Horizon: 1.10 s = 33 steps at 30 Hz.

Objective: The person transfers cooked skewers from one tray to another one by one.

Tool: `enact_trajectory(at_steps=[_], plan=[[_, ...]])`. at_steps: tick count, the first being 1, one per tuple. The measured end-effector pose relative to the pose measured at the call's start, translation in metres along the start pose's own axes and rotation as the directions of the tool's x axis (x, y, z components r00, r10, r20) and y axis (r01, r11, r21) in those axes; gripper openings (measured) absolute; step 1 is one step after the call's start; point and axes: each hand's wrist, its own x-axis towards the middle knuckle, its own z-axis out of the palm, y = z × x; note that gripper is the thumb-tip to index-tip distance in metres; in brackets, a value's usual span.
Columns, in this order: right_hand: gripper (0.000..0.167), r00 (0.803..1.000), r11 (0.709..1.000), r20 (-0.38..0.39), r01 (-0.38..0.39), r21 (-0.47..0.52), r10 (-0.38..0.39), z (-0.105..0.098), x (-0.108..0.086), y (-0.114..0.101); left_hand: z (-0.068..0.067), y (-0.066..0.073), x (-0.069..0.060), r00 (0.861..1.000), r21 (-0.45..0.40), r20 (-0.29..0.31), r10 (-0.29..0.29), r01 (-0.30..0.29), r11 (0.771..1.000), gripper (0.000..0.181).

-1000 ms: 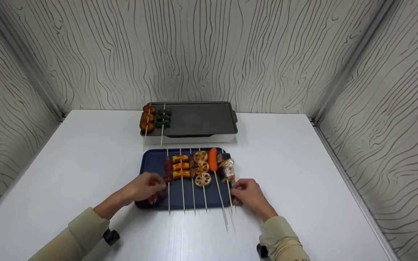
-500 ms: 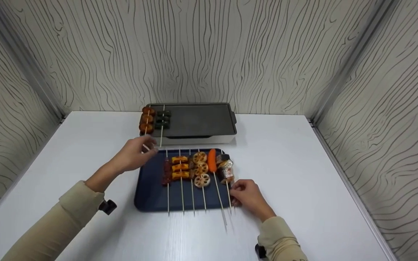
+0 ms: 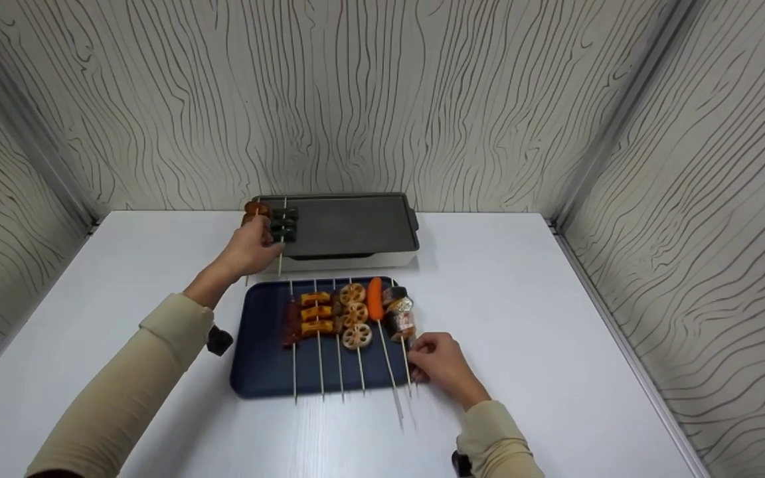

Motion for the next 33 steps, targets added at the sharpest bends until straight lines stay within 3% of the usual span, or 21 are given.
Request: enact_trajectory(at_steps=[6,12,17,21,29,33], plan=[[0.012,1.000,1.000,-0.011,-0.002,-0.014,0.001,0.001,-0.001,-0.002,0.007,0.003,0.021,0.995,0.025,0.023,-0.099,0.098,0.995,0.056],[0.011,1.000,1.000,-0.021,-0.021,-0.022,0.021,0.002,-0.002,-0.004,0.020,0.002,0.042,0.983,0.076,-0.031,-0.178,0.180,0.981,0.033],[0.011,1.000,1.000,-0.021,-0.020,-0.023,0.020,0.003,-0.003,-0.004,0.031,-0.006,0.051,0.974,0.112,-0.089,-0.208,0.218,0.970,0.005],[0.011,1.000,1.000,-0.019,-0.017,-0.012,0.017,0.003,-0.003,-0.004,0.036,-0.010,0.053,0.969,0.111,-0.103,-0.223,0.234,0.966,0.010],[0.011,0.999,1.000,-0.025,-0.028,0.002,0.028,0.004,-0.002,-0.003,0.035,-0.017,0.058,0.964,0.015,-0.092,-0.250,0.252,0.968,0.033],[0.011,0.999,1.000,-0.026,-0.026,-0.006,0.026,0.004,-0.002,-0.002,0.031,-0.020,0.060,0.966,-0.016,-0.044,-0.255,0.255,0.967,0.020]])
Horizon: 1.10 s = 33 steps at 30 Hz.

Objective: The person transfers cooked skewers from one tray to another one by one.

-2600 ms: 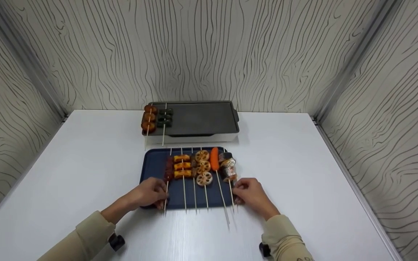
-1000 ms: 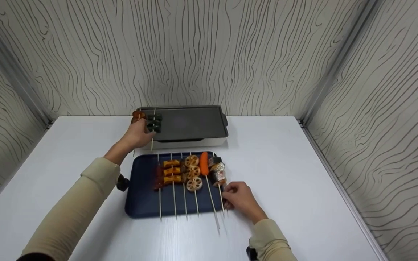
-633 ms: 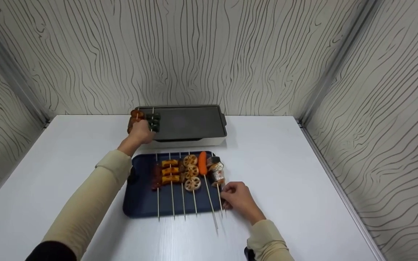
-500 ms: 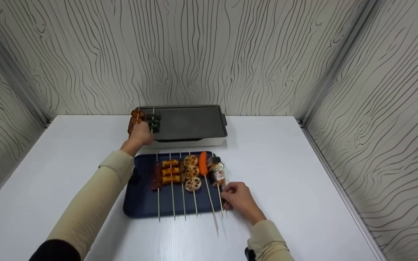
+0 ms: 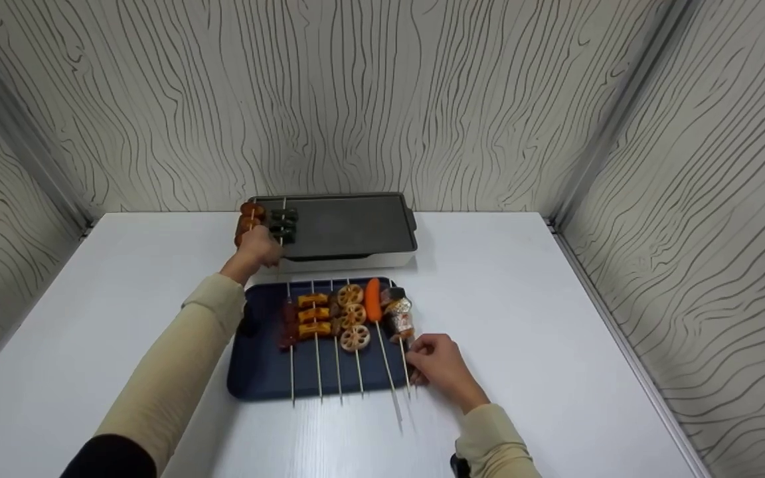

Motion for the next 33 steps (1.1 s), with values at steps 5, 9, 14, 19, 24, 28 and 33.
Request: enact_trajectory(at_steps=[5,9,14,19,24,28,33], plan=[[0.012,1.000,1.000,0.007,0.010,-0.012,-0.009,0.000,0.000,-0.002,-0.005,-0.001,-0.001,0.999,-0.071,0.035,0.011,-0.008,0.997,0.010],[0.012,1.000,1.000,0.010,0.014,-0.019,-0.014,0.001,0.001,-0.002,-0.009,0.000,-0.005,0.998,-0.105,0.033,0.048,-0.044,0.994,0.030],[0.012,1.000,0.999,0.005,0.000,-0.036,0.000,-0.001,0.001,-0.002,-0.015,0.002,-0.019,0.991,-0.144,0.034,0.128,-0.122,0.982,0.046],[0.013,1.000,1.000,0.008,0.007,-0.021,-0.006,-0.001,0.000,-0.003,-0.020,0.002,-0.030,0.981,-0.173,0.006,0.196,-0.192,0.966,0.048],[0.012,1.000,1.000,0.009,0.013,-0.013,-0.013,-0.001,-0.001,-0.001,-0.024,0.002,-0.042,0.967,-0.192,-0.012,0.256,-0.253,0.948,0.045],[0.013,1.000,1.000,0.009,0.008,-0.018,-0.007,-0.001,0.000,0.001,-0.027,0.005,-0.054,0.954,-0.200,-0.003,0.300,-0.295,0.934,0.033],[0.013,1.000,1.000,0.012,0.006,-0.011,-0.006,-0.002,0.000,-0.001,-0.027,0.005,-0.067,0.941,-0.198,0.020,0.338,-0.328,0.924,0.018]])
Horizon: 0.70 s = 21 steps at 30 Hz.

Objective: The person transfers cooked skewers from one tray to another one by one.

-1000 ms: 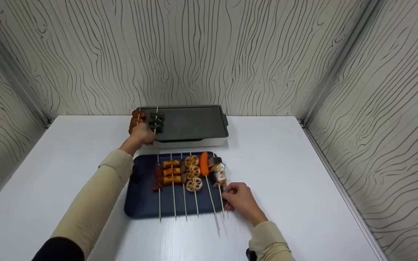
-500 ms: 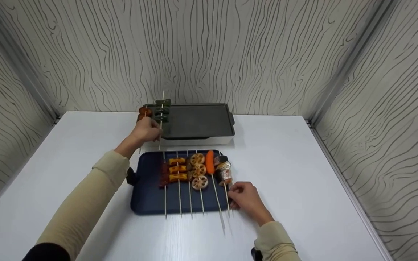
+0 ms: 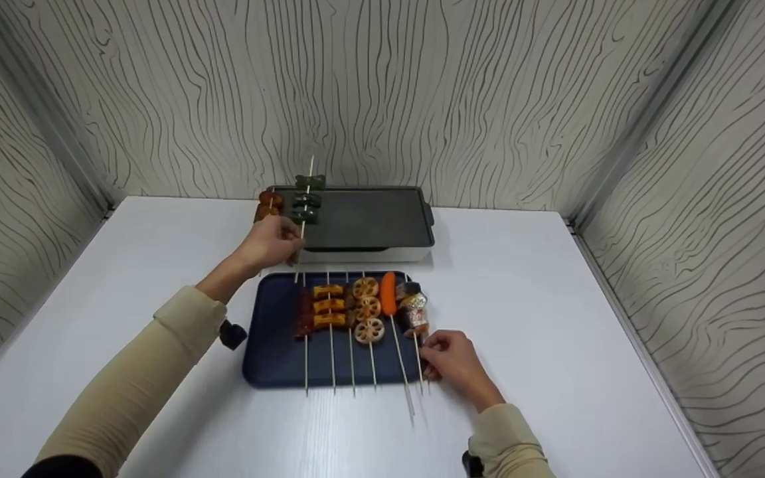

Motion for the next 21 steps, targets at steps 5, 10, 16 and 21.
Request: enact_trajectory(at_steps=[5,10,16,21], plan=[[0.014,1.000,1.000,0.015,0.006,0.004,-0.006,0.001,-0.001,0.000,0.004,-0.001,-0.015,0.999,-0.042,0.030,-0.018,0.019,0.999,0.015],[0.014,1.000,1.000,0.013,0.015,-0.015,-0.015,0.001,-0.001,0.001,0.010,-0.004,-0.031,0.996,-0.097,0.085,-0.029,0.037,0.995,0.015],[0.014,1.000,1.000,0.012,0.024,-0.014,-0.024,-0.001,0.000,-0.001,0.013,-0.006,-0.047,0.986,-0.186,0.165,-0.026,0.057,0.981,0.015],[0.014,1.000,1.000,0.001,0.015,-0.026,-0.015,-0.003,0.001,-0.001,0.017,-0.008,-0.058,0.982,-0.226,0.190,-0.023,0.067,0.972,0.015]])
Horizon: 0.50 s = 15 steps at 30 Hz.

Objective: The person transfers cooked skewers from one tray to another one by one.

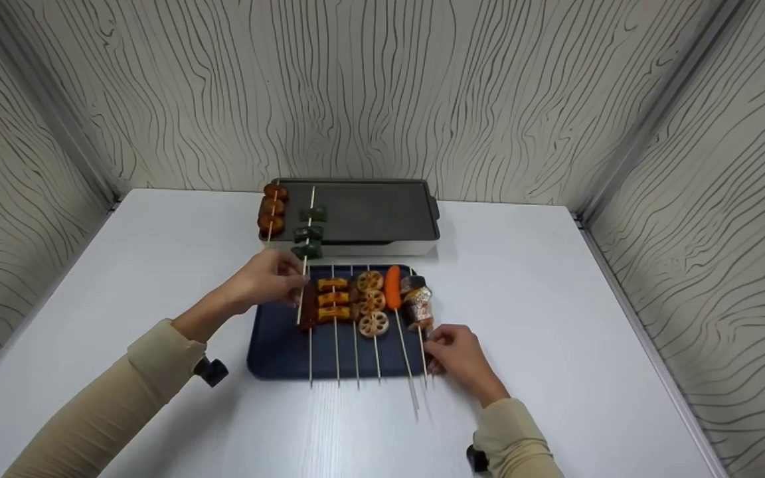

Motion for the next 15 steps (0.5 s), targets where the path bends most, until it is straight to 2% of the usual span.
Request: enact_trajectory(at_steps=[8,12,15], plan=[[0.013,1.000,0.999,-0.004,-0.019,-0.031,0.019,-0.001,0.000,-0.001,0.016,-0.018,-0.016,1.000,0.022,0.003,-0.017,0.017,1.000,0.012],[0.014,1.000,0.999,0.008,-0.027,-0.027,0.027,-0.002,0.001,-0.002,0.025,-0.029,-0.026,1.000,0.034,0.024,-0.011,0.011,0.999,0.008],[0.015,0.999,0.999,0.019,-0.027,-0.026,0.028,-0.002,0.001,-0.002,0.030,-0.038,-0.032,0.999,0.025,0.037,-0.027,0.026,0.999,0.005]])
